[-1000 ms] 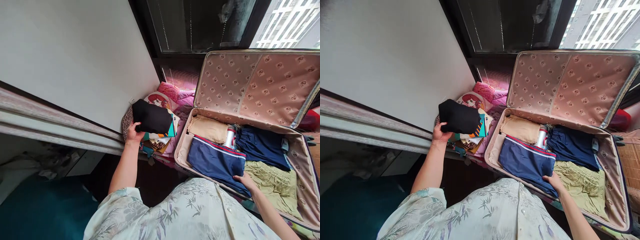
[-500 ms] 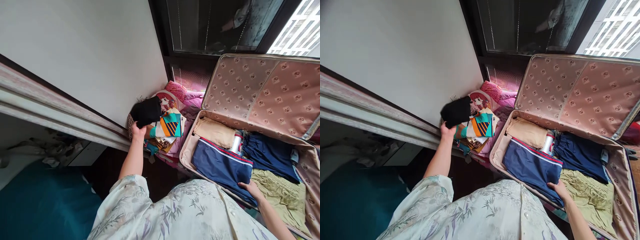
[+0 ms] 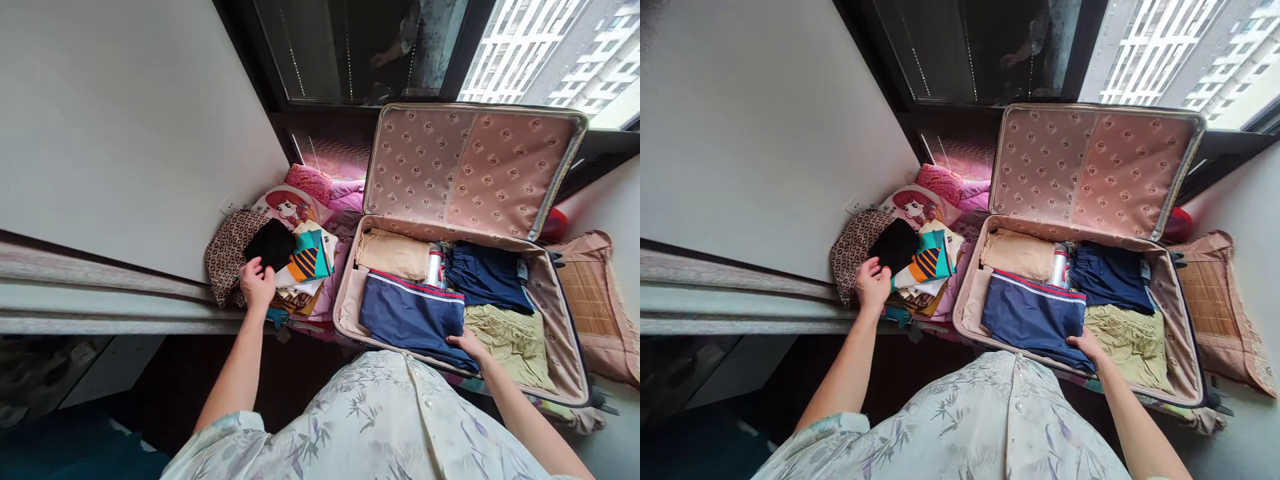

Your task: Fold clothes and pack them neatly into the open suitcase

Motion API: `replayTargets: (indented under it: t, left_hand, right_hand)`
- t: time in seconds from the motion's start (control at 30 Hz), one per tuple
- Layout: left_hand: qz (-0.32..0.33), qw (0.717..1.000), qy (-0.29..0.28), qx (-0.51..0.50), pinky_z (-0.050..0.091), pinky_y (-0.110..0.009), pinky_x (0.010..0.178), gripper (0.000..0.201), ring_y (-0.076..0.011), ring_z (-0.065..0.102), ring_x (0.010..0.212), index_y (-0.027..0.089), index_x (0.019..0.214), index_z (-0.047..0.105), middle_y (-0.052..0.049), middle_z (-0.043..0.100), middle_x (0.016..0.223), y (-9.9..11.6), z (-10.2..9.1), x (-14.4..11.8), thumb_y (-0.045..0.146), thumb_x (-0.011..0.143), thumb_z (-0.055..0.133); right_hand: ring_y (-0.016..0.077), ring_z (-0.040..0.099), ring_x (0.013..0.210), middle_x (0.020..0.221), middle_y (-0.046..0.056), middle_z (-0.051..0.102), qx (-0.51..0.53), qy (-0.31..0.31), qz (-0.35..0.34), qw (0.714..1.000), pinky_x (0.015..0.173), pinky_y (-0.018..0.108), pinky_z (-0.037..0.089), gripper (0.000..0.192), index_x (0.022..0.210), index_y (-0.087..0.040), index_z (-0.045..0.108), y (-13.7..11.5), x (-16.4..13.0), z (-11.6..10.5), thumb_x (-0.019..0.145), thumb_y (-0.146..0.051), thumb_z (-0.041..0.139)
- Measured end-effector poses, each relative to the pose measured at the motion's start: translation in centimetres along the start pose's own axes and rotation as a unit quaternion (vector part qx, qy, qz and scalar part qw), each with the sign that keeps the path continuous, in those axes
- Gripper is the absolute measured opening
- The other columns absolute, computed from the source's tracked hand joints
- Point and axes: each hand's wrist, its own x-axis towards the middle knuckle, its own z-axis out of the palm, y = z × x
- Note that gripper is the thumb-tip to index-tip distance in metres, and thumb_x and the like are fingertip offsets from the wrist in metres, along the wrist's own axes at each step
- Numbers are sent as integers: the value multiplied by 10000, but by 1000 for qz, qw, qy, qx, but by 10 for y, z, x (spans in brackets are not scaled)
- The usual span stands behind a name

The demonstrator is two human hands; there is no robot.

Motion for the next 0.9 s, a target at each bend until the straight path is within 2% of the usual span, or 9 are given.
replayTargets:
  t: [0.07,0.13,0.23,0.3,0.43,0.53,0.7,0.8,0.9]
  left_hand:
    - [50,990,-135,-6,569,-465,990,369,-251,691,1048,160,1204,647,-122,684,1175,10,39,-34,153,836,623]
    - [45,964,-260,-23,596,-411,937,337,-234,709,1003,178,1174,663,-110,709,1104,23,88,-77,158,845,590]
    - [90,905,-416,24,596,-398,939,345,-234,693,1043,196,1182,676,-112,693,1169,37,156,-145,162,848,596]
    - [170,850,-496,48,551,-433,1031,369,-258,650,1143,184,1216,669,-125,667,1225,40,187,-183,175,849,633]
    - [292,741,-595,113,464,-503,1127,532,-317,555,1280,153,1322,613,-173,559,1393,32,207,-232,221,813,755]
    - [310,707,-621,133,455,-521,1128,549,-328,510,1335,180,1345,595,-172,502,1459,20,201,-247,219,823,759]
    - [230,747,-616,101,487,-474,1104,390,-270,600,1224,199,1254,652,-132,601,1291,1,188,-258,190,865,670]
    - [132,793,-592,60,564,-431,996,321,-251,654,1143,208,1214,671,-113,652,1197,-1,187,-262,231,897,624]
    - [39,879,-473,43,584,-422,955,373,-271,638,1211,215,1297,639,-136,642,1287,10,189,-257,344,950,589]
  right_hand:
    - [291,717,834,796,62,770,7,6,1,1000,837,397,562,319,789,-209,632,1,1,0,482,-283,681]
    - [288,712,838,804,59,770,11,11,1,1000,842,396,557,319,790,-205,639,1,1,0,483,-274,686]
    - [286,713,862,831,49,774,22,16,-3,1000,852,394,554,321,808,-199,659,-2,-3,2,493,-254,687]
    - [285,714,894,878,55,781,35,16,-9,999,857,386,554,348,844,-189,675,-4,-7,4,502,-252,691]
    - [284,715,910,965,84,783,125,17,-27,992,847,386,563,459,959,-163,685,-3,-22,-8,525,-310,712]
    - [288,718,878,980,94,783,221,24,-35,974,822,396,571,547,1026,-157,684,-8,-37,-37,514,-340,744]
    - [286,705,969,1029,74,784,229,2,-84,970,879,370,559,512,1024,-171,708,-50,-60,-74,526,-287,741]
    - [234,703,872,943,10,781,309,-67,-101,943,848,352,565,480,990,-194,711,-91,-69,-57,513,-232,755]
    - [197,689,767,873,-26,770,401,-164,-105,895,760,334,575,480,952,-220,707,-134,-81,-26,484,-217,813]
